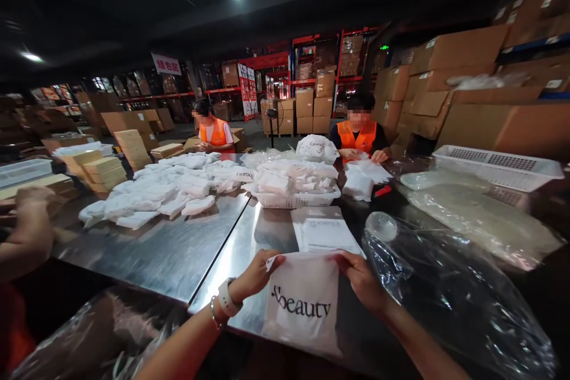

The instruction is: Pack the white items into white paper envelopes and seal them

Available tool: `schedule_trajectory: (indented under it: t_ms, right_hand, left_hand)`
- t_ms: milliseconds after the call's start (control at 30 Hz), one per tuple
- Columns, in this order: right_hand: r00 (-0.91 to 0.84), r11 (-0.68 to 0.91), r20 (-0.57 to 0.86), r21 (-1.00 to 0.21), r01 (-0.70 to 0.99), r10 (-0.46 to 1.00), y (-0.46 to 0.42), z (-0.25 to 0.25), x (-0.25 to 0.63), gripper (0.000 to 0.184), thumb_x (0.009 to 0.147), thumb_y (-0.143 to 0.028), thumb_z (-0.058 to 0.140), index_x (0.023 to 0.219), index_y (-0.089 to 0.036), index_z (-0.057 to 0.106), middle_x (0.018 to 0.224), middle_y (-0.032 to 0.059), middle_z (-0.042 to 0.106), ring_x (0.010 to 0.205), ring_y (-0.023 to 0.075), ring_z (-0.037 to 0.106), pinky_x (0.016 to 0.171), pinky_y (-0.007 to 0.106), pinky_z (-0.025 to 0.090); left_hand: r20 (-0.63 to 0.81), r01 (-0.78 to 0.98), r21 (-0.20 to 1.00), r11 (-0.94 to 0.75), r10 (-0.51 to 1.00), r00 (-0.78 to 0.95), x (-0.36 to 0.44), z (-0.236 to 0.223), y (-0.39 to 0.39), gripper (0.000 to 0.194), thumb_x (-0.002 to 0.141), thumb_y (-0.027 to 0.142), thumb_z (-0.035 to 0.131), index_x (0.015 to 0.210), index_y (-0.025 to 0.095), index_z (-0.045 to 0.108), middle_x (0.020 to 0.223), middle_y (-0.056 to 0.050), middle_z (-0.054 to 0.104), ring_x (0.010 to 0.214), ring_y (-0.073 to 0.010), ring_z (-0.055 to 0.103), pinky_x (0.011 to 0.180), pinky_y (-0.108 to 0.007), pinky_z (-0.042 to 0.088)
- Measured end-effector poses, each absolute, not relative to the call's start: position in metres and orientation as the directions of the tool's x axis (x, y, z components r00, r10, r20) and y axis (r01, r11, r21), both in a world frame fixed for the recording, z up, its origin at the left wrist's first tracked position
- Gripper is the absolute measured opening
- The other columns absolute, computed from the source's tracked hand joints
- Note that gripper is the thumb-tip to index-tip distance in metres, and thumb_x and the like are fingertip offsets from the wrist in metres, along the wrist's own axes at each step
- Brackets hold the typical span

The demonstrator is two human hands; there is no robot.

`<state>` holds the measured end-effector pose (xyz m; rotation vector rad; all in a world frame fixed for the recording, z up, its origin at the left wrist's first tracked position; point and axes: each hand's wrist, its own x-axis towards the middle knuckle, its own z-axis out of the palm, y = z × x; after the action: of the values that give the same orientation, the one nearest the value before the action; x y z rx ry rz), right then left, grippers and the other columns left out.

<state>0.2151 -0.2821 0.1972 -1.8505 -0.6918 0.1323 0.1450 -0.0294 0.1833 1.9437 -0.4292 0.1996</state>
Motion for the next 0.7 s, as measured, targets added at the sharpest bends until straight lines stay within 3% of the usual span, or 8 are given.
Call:
schedule_trajectory:
  t_ms: [100, 167, 267, 333, 400, 467, 567, 700]
  right_hand:
    - [0.763, -0.266, 0.272, -0.825, 0.499, 0.587, -0.297, 0.171, 0.216, 0.056, 0.089, -0.065, 0.040, 0.089, -0.020, 0.074, 0.090, 0.0116, 0.073, 0.085, 0.0277, 0.068, 0.081, 0.044, 0.056]
    - [0.633, -0.252, 0.273, -0.750, 0.612, 0.724, -0.308, 0.151, 0.213, 0.050, 0.093, -0.055, 0.037, 0.095, -0.021, 0.074, 0.091, 0.0112, 0.074, 0.085, 0.0259, 0.069, 0.080, 0.042, 0.057]
    - [0.354, -0.179, 0.241, -0.537, 0.825, 0.904, -0.317, 0.132, 0.205, 0.043, 0.091, -0.038, 0.048, 0.125, -0.018, 0.065, 0.122, 0.0152, 0.066, 0.116, 0.0287, 0.061, 0.103, 0.048, 0.047]
    - [0.230, -0.143, 0.184, -0.392, 0.909, 0.956, -0.316, 0.125, 0.199, 0.063, 0.081, -0.025, 0.059, 0.142, -0.019, 0.047, 0.141, 0.0157, 0.050, 0.133, 0.0313, 0.044, 0.114, 0.055, 0.029]
    - [0.175, -0.121, 0.147, -0.315, 0.941, 0.974, -0.313, 0.117, 0.195, 0.080, 0.071, -0.010, 0.057, 0.148, -0.021, 0.038, 0.147, 0.0147, 0.043, 0.137, 0.0312, 0.037, 0.115, 0.058, 0.022]
    - [0.134, -0.092, 0.148, -0.262, 0.961, 0.980, -0.310, 0.105, 0.192, 0.085, 0.066, -0.004, 0.052, 0.148, -0.021, 0.037, 0.146, 0.0145, 0.044, 0.137, 0.0297, 0.038, 0.115, 0.057, 0.023]
    - [0.116, -0.085, 0.254, -0.131, 0.988, 0.960, -0.311, 0.081, 0.187, 0.068, 0.075, -0.005, 0.052, 0.142, -0.019, 0.047, 0.142, 0.0153, 0.049, 0.135, 0.0287, 0.040, 0.114, 0.054, 0.029]
    - [0.115, -0.131, 0.514, -0.004, 0.991, 0.850, -0.320, 0.057, 0.175, 0.041, 0.090, -0.006, 0.047, 0.124, -0.022, 0.063, 0.131, 0.0105, 0.061, 0.133, 0.0236, 0.044, 0.113, 0.048, 0.035]
  left_hand:
    - [0.329, -0.445, 0.839, -0.313, -0.359, 0.874, 0.140, 0.167, -0.029, 0.046, 0.091, 0.053, 0.042, 0.071, 0.016, 0.060, 0.067, -0.002, 0.059, 0.063, -0.0145, 0.054, 0.060, -0.025, 0.043]
    - [0.354, -0.565, 0.769, -0.299, -0.537, 0.765, 0.132, 0.149, -0.028, 0.031, 0.090, 0.041, 0.049, 0.093, 0.018, 0.069, 0.097, -0.008, 0.071, 0.091, -0.0210, 0.065, 0.086, -0.033, 0.048]
    - [0.316, -0.747, 0.543, -0.385, -0.730, 0.606, 0.121, 0.121, -0.028, 0.030, 0.091, 0.032, 0.053, 0.118, 0.024, 0.065, 0.137, -0.009, 0.057, 0.131, -0.0253, 0.048, 0.116, -0.044, 0.024]
    - [0.259, -0.778, 0.379, -0.500, -0.750, 0.609, 0.115, 0.106, -0.029, 0.040, 0.092, 0.033, 0.055, 0.132, 0.028, 0.056, 0.150, -0.009, 0.044, 0.141, -0.0275, 0.034, 0.119, -0.050, 0.014]
    - [0.231, -0.783, 0.253, -0.568, -0.751, 0.619, 0.112, 0.097, -0.029, 0.051, 0.093, 0.034, 0.055, 0.142, 0.029, 0.044, 0.154, -0.010, 0.038, 0.143, -0.0281, 0.031, 0.119, -0.053, 0.012]
    - [0.226, -0.804, 0.177, -0.568, -0.772, 0.595, 0.112, 0.093, -0.030, 0.049, 0.096, 0.034, 0.051, 0.143, 0.025, 0.042, 0.148, -0.011, 0.047, 0.138, -0.0249, 0.040, 0.119, -0.048, 0.018]
    - [0.254, -0.827, 0.141, -0.545, -0.787, 0.562, 0.112, 0.086, -0.030, 0.038, 0.101, 0.030, 0.041, 0.137, 0.022, 0.049, 0.138, -0.007, 0.058, 0.133, -0.0190, 0.046, 0.119, -0.040, 0.021]
    - [0.344, -0.819, 0.197, -0.539, -0.744, 0.573, 0.105, 0.074, -0.028, 0.032, 0.102, 0.028, 0.040, 0.130, 0.026, 0.055, 0.139, -0.002, 0.057, 0.136, -0.0148, 0.042, 0.121, -0.036, 0.015]
